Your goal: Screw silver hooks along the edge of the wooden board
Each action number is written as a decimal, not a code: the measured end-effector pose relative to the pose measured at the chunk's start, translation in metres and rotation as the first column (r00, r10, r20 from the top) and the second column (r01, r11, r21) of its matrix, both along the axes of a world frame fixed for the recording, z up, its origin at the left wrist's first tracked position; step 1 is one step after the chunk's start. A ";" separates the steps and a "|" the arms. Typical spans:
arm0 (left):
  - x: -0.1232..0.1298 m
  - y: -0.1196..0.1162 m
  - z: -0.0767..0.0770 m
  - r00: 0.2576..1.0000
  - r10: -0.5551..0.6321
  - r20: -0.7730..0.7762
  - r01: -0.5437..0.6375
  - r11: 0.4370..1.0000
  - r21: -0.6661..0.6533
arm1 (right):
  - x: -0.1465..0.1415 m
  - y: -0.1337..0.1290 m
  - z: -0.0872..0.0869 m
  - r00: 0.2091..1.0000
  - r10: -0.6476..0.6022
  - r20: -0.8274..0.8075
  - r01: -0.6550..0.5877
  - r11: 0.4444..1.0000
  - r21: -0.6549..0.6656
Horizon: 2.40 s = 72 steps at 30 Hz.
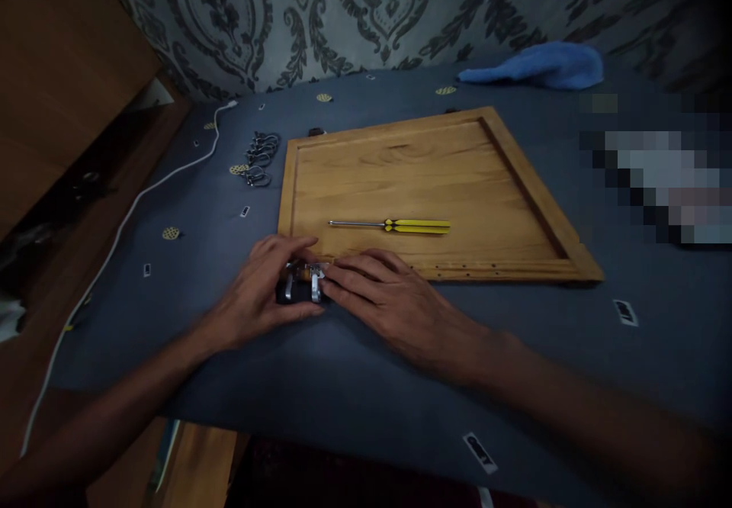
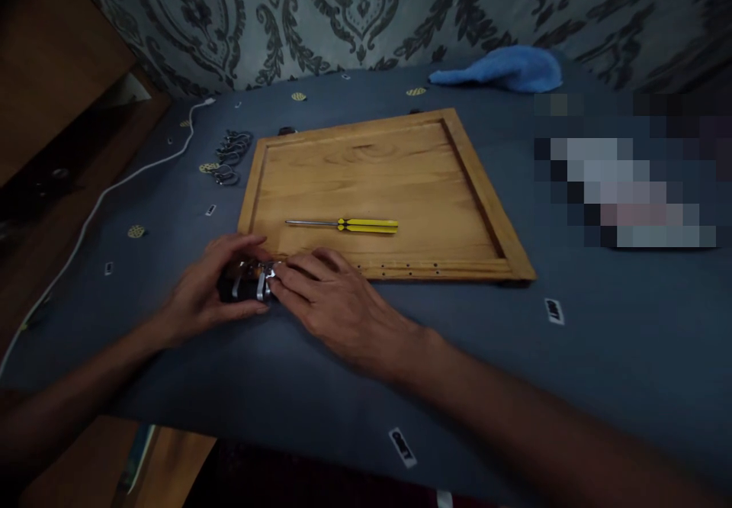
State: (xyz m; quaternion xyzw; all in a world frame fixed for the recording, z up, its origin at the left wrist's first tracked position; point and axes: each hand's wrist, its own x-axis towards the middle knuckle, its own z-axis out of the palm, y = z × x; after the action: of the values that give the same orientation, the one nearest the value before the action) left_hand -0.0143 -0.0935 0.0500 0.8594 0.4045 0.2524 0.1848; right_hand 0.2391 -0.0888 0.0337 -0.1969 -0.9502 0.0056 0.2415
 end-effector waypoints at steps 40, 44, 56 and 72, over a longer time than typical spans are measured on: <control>0.008 0.000 -0.004 0.988 0.059 0.146 -0.038 0.989 -0.142 | -0.027 0.041 0.024 0.994 0.056 0.096 -0.047 0.995 -0.093; 0.008 -0.002 -0.001 0.989 0.065 0.133 -0.043 0.985 -0.165 | -0.029 0.041 0.022 0.994 0.037 0.099 -0.027 0.994 -0.102; 0.004 0.000 -0.011 0.983 0.073 0.170 -0.049 0.989 -0.140 | -0.013 0.047 0.033 0.994 0.053 0.092 0.003 0.850 -0.527; 0.004 -0.001 -0.003 0.992 0.080 0.096 -0.067 0.989 -0.135 | -0.030 0.063 0.058 0.978 0.148 0.149 0.040 0.565 -0.824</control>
State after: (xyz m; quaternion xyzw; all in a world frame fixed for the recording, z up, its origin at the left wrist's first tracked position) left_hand -0.0102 -0.0943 0.0470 0.8158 0.4419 0.2750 0.2520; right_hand 0.2095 -0.0260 0.0916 -0.2569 -0.8628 0.4347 0.0242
